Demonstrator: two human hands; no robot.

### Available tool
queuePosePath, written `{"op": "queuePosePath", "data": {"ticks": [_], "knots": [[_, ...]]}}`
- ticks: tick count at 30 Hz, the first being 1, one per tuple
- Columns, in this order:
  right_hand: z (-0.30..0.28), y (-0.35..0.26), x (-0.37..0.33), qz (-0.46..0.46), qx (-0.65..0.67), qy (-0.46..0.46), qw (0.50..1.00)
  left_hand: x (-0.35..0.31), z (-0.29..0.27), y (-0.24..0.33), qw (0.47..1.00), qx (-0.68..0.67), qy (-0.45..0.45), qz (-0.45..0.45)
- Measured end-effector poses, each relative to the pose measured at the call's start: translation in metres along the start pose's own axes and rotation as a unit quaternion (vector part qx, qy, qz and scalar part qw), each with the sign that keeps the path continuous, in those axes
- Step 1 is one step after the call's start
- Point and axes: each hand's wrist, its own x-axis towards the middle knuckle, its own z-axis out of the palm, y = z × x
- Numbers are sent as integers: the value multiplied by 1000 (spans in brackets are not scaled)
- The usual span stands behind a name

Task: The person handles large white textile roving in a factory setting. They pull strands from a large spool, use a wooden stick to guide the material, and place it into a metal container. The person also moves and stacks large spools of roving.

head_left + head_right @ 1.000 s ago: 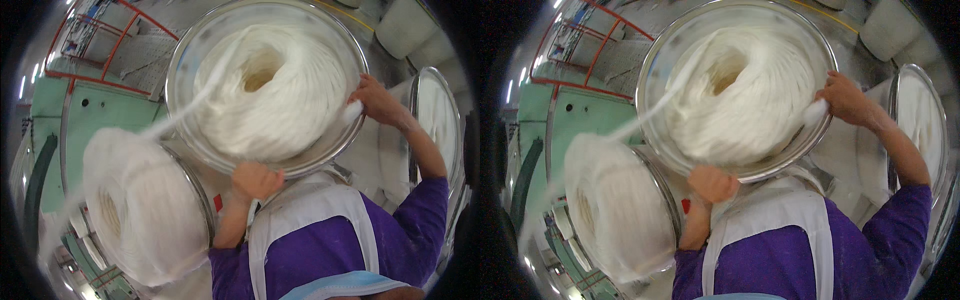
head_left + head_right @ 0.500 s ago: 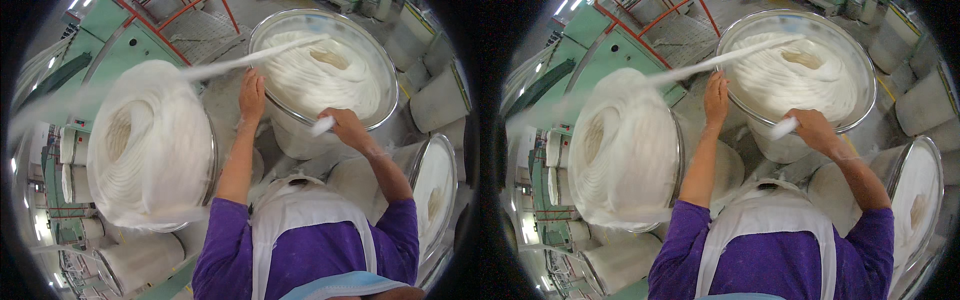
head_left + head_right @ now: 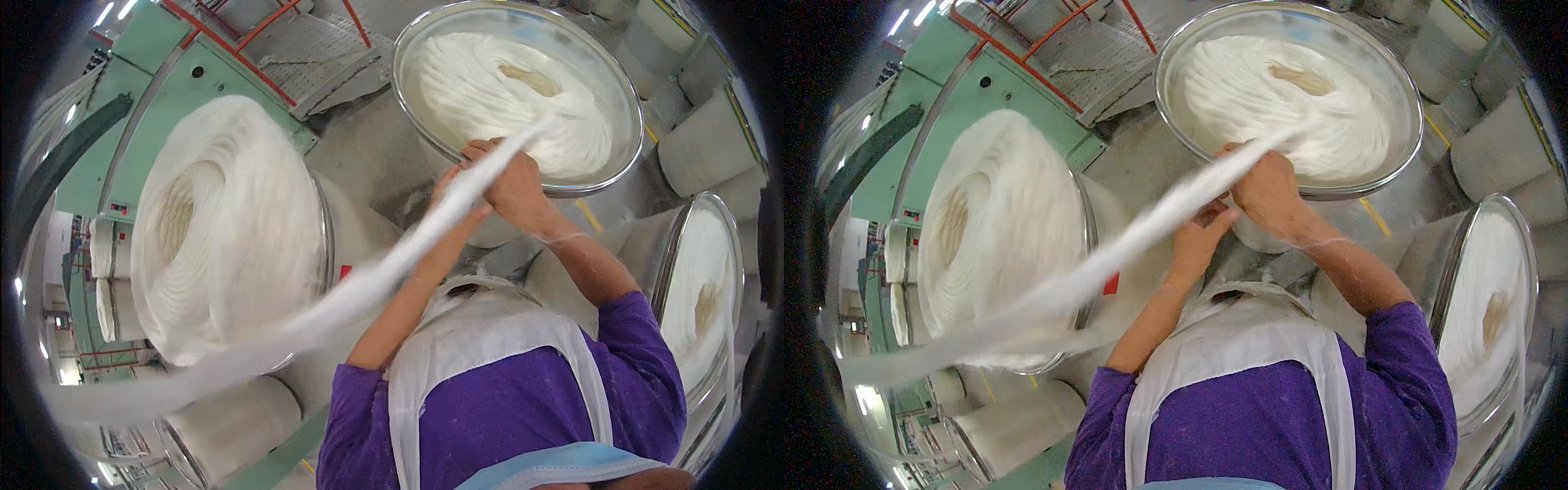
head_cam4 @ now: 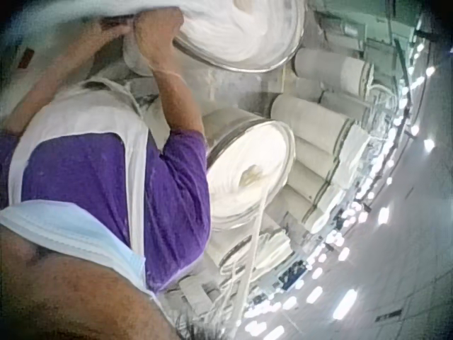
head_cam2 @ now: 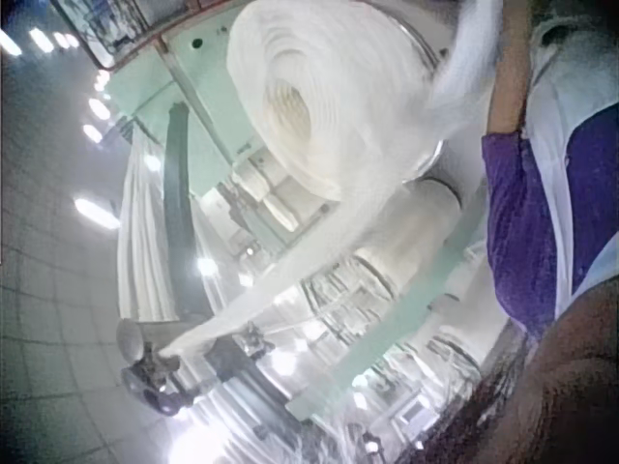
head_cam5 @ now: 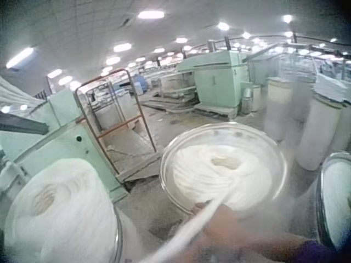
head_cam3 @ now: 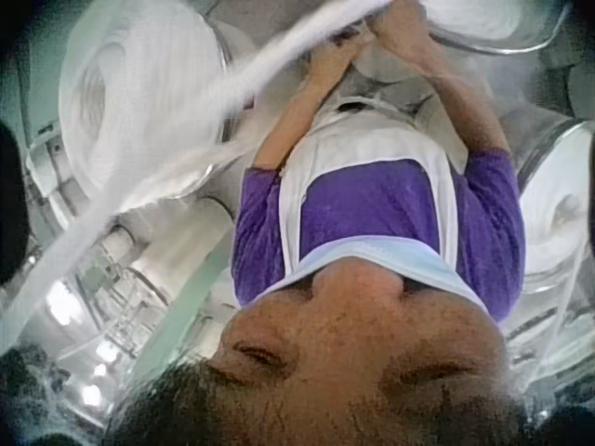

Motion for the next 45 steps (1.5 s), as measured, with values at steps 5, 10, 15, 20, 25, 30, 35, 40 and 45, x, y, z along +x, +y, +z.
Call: {"op": "queuePosePath", "data": {"ticks": [5,10,15,20,25,30,35,40,45], "knots": [[-19,11,9,-124,64,-3,990,9,4,12,986,-76,146,20],[-42,39,20,-170,268,-145,937,-3,-1,17,989,-3,128,68],[-24,37,26,-139,302,-117,936,-42,-19,2,989,40,126,69],[-14,35,15,-68,262,-75,960,-146,-58,-49,978,126,105,-132],[-14,37,12,-72,207,-74,973,-251,-76,-79,869,123,417,-239],[-14,32,17,-107,338,-65,933,-243,-90,-63,750,95,655,-23],[-18,31,18,-100,350,-87,927,-204,-97,-27,808,16,588,-44],[-20,35,18,-103,348,-103,926,-154,-41,-52,885,67,423,-183],[-17,38,17,-54,430,-144,890,-108,9,-59,962,3,161,-219]]}}
